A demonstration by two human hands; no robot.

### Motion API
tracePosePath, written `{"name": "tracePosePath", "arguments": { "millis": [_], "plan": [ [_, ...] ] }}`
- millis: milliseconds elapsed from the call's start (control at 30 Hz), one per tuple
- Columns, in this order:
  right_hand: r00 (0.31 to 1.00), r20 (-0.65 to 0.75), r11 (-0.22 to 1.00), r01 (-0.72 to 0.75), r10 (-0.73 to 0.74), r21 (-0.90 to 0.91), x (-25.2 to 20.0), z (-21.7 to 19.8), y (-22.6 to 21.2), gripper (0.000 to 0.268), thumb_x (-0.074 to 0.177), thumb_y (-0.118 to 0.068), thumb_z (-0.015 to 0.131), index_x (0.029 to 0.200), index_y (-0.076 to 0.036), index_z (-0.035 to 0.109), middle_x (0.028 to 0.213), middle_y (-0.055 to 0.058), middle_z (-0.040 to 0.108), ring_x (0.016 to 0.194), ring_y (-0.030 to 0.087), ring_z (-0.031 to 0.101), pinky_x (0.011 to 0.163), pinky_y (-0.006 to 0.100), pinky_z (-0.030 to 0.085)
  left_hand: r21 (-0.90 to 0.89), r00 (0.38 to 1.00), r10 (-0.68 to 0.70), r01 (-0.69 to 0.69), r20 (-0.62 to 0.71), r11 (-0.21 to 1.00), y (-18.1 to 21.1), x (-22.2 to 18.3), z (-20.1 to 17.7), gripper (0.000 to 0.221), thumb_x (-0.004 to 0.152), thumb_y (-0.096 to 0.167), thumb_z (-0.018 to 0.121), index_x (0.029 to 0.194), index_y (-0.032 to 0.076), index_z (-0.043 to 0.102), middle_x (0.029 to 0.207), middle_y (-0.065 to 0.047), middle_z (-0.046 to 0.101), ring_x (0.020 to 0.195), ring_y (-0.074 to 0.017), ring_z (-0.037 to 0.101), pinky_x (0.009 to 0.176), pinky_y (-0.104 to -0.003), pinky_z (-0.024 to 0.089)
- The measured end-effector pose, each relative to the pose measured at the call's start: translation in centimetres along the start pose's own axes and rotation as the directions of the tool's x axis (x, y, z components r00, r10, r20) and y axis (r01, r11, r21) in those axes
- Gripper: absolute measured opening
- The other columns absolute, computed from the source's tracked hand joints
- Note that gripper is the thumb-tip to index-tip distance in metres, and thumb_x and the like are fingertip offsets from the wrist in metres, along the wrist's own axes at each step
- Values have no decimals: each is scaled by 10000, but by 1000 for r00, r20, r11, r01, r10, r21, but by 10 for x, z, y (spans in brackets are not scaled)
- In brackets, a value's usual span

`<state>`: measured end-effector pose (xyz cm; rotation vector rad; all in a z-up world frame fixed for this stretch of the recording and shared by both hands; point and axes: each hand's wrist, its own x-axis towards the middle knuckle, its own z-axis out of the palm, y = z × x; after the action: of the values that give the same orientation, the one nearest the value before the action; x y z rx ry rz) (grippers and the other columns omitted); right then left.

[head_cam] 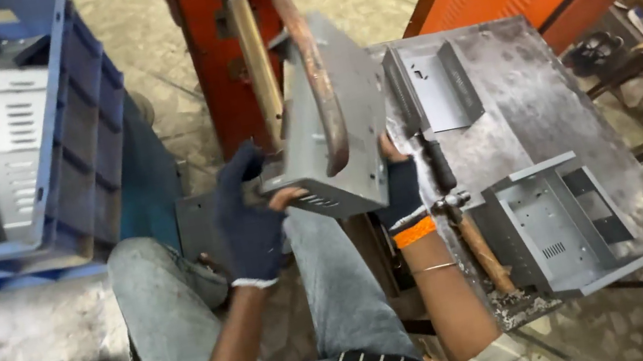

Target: The person spot welds metal components together to assemble industrial enclosures.

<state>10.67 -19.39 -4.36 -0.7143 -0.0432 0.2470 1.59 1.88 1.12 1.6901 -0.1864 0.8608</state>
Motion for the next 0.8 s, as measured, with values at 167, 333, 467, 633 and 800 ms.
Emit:
{"name": "tracePosePath", "arguments": {
  "millis": [167,333,467,633,800],
  "plan": [
    [974,-51,924,-194,223,331,16,-82,70,499,956,-389,597,1351,-84,598,1324,80,688,1187,255,667,1051,398,523,-277,898,-439,428,27,860,-62,-30,22,361,928,278,798,1139,6,689,1029,-91,740,939,-149,671,839,-308,549],
    [984,-128,912,-167,127,-375,1,-108,70,465,988,-368,631,1302,-26,643,1228,115,695,1136,294,636,1007,431,490,-73,901,-400,416,165,907,-53,-31,-6,376,859,354,791,916,-9,714,810,-73,743,757,-137,692,686,-315,550],
    [771,101,-302,-123,-629,-945,-42,-169,28,466,868,-286,757,1196,29,655,1113,265,668,1066,446,606,941,501,472,97,938,-343,338,50,936,-38,-26,-3,487,903,455,742,843,-27,716,705,-89,706,668,-126,661,613,-329,504],
    [750,48,-569,-457,-660,-683,-99,-166,-4,461,682,-262,778,1068,-40,657,1112,220,647,1062,442,614,918,555,470,121,903,-423,412,79,903,-11,-20,-8,562,914,522,712,840,-35,714,650,-83,682,620,-127,630,577,-341,481],
    [735,-42,-615,-596,-676,-516,-99,-186,-11,576,629,-324,791,1126,-66,657,1140,234,602,1031,453,608,814,596,468,253,893,-451,436,2,864,-9,-23,-8,639,904,561,716,743,-56,669,566,-81,620,529,-145,585,529,-379,442]
  ]
}}
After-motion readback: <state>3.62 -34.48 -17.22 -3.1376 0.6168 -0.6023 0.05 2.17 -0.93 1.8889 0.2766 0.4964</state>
